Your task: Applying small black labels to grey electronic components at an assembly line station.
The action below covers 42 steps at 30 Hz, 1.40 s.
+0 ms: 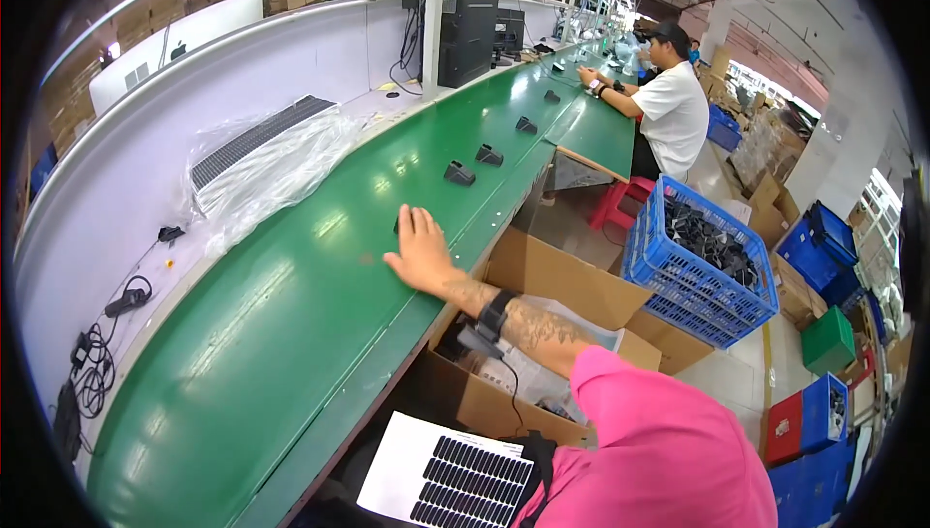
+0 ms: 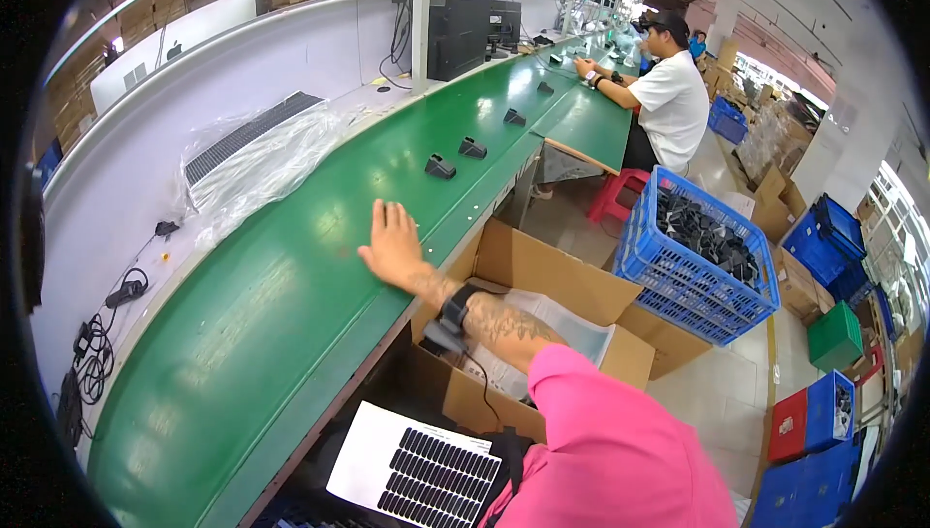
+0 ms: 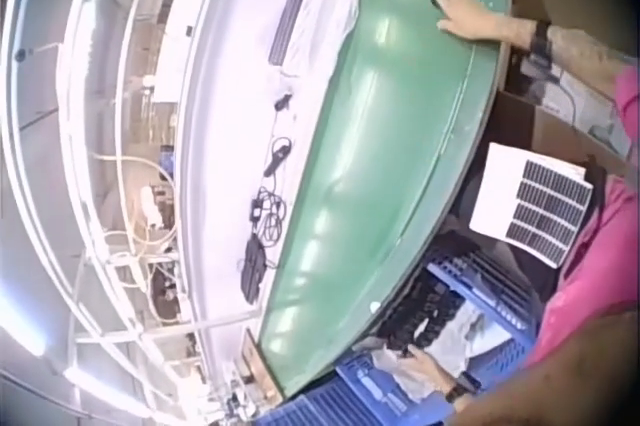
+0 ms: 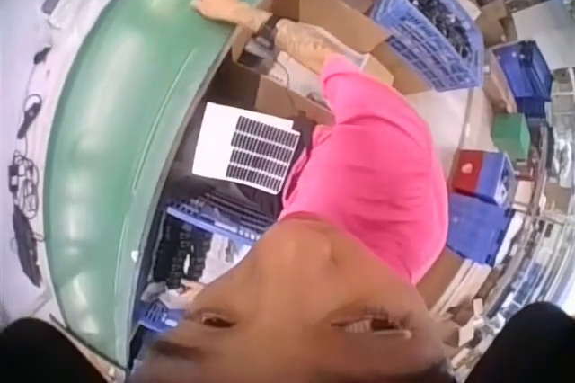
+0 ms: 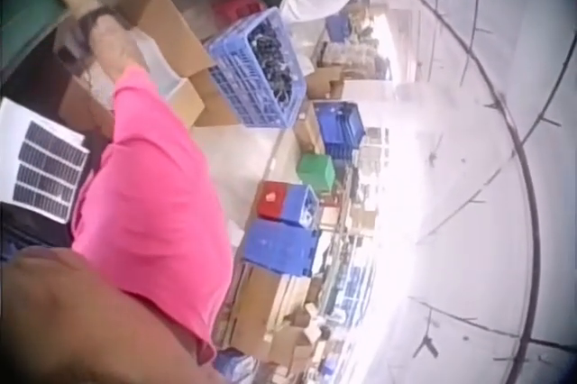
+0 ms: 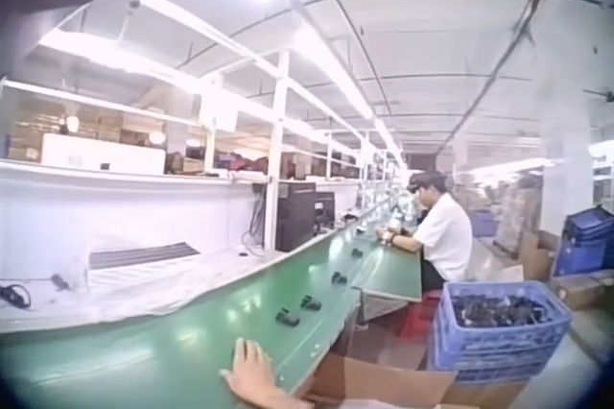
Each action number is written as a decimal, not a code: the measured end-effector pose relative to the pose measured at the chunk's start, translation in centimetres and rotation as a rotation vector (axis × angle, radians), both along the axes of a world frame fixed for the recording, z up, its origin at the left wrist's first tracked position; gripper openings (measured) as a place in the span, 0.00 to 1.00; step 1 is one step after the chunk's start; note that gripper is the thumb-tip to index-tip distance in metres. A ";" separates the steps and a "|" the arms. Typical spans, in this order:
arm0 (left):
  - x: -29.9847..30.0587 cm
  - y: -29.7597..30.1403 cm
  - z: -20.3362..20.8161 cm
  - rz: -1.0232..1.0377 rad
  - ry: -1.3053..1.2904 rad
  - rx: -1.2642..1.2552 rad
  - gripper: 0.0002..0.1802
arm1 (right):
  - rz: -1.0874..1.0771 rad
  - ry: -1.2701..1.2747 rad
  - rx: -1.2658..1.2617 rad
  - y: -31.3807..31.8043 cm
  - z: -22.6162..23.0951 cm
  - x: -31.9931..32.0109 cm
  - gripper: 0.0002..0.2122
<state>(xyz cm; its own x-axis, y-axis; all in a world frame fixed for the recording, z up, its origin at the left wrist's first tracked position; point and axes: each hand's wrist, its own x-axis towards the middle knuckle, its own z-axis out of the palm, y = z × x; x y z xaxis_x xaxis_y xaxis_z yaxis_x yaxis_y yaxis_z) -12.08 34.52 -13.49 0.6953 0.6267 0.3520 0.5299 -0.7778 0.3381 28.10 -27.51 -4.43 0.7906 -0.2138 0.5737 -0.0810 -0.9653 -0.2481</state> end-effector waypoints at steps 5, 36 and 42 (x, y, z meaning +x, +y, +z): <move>5.7 -12.8 6.9 -0.279 -0.196 -0.191 0.17 | 0.172 -0.023 0.138 -1.0 -1.7 2.4 0.23; 12.1 -35.4 5.5 -0.505 -0.164 -1.367 0.31 | 0.531 0.407 0.560 9.5 -5.3 -25.4 0.15; 13.2 -36.5 4.8 -0.532 -0.159 -1.421 0.26 | 0.425 0.424 0.835 8.8 -6.1 -24.0 0.09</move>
